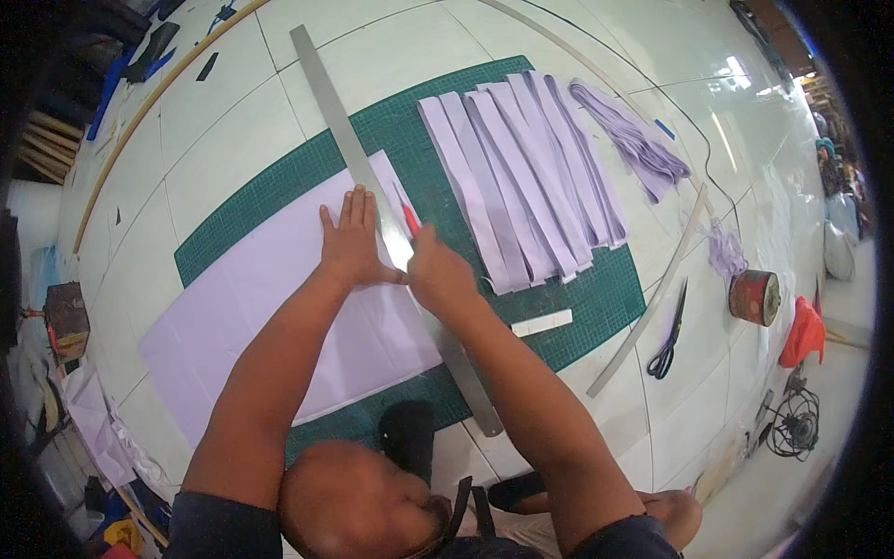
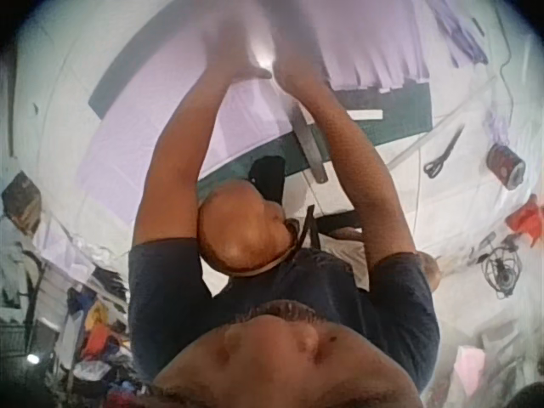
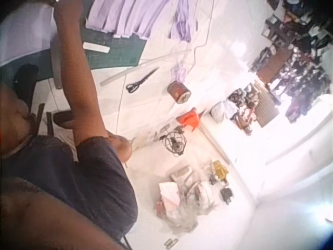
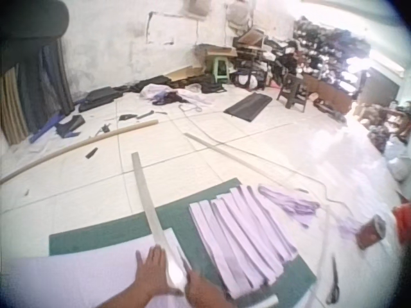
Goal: The person measures and marks a sheet of lavender fabric on a cutting mat using a metal ruler and a piece of chalk. They then use a utility knife to cut the fabric into long strips, aligning the ruler for each cut and moving the cut pieces aside.
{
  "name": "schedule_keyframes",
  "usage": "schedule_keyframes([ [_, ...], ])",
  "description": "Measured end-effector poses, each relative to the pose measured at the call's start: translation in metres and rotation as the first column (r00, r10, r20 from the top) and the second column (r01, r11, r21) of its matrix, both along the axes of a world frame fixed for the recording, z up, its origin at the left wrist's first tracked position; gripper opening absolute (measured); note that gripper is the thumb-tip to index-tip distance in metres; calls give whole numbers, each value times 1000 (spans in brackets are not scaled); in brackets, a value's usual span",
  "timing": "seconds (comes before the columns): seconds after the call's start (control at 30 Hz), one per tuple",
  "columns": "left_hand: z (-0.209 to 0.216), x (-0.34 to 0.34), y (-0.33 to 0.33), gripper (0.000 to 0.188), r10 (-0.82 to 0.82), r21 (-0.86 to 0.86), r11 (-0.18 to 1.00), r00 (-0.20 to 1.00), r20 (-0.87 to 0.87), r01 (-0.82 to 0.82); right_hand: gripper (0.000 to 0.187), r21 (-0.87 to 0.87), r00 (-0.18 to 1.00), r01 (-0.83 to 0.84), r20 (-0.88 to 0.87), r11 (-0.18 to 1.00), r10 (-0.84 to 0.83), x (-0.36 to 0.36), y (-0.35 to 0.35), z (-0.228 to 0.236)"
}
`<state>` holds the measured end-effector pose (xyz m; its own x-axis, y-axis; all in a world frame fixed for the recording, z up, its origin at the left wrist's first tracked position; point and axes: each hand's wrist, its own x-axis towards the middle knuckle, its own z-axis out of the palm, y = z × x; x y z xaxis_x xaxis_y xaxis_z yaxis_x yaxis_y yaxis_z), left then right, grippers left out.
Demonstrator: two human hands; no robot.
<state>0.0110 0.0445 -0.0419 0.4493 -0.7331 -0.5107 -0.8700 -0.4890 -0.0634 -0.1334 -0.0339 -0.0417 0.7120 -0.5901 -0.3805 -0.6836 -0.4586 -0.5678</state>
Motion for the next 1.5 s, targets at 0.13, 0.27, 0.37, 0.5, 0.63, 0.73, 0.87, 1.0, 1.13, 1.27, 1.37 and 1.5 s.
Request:
schedule_keyframes([
  [0.13, -8, 7, 2, 152, -15, 45, 999, 999, 38, 14, 26, 44, 1000, -7, -26, 999, 8, 70, -2, 1],
  [0.27, -17, 9, 7, 151, -26, 16, 1000, 998, 49, 26, 28, -8, 996, -87, -27, 996, 87, 83, 0, 0],
  [0.37, -11, 7, 2, 151, -5, 25, 1000, 1000, 4, 5, 28, -21, 998, -52, -23, 998, 52, 86, -2, -8],
  [0.5, -3, 10, 2, 152, 3, 72, 997, 1000, -26, -2, 27, -4, 1000, -13, -21, 1000, 13, 91, -3, -8],
  [0.63, -4, 6, 1, 153, -8, 48, 999, 1000, -1, 8, 26, -13, 998, -61, -23, 998, 61, 93, -18, -1],
  [0.73, -2, 3, -5, 153, -27, 76, 997, 999, 17, 26, 24, 17, 997, -48, -52, 999, 49, 97, -24, 8],
  [0.87, 0, 4, -8, 153, -36, 115, 993, 997, 75, 27, 23, -6, 993, -115, -28, 993, 115, 46, -5, -5],
  [1.0, 4, 2, -5, 151, -24, 93, 995, 998, 56, 19, 26, 152, 965, -49, -249, 987, 86, -42, 27, 5],
  [1.13, 2, 0, -7, 151, -30, 76, 997, 999, 37, 27, 27, 174, 923, -29, -373, 984, 94, -134, 66, 25],
  [1.27, 0, 3, -5, 153, -11, 77, 997, 1000, 8, 10, 21, 214, 862, -18, -491, 977, 123, -215, 97, 31],
  [1.37, 0, 1, -9, 154, -13, 63, 998, 1000, 0, 13, 20, 143, 866, -121, -468, 982, 175, -231, 91, 23],
  [1.5, 1, 2, -8, 155, -7, 69, 998, 1000, 7, 6, 19, 143, 890, -109, -426, 984, 161, -223, 84, 44],
])
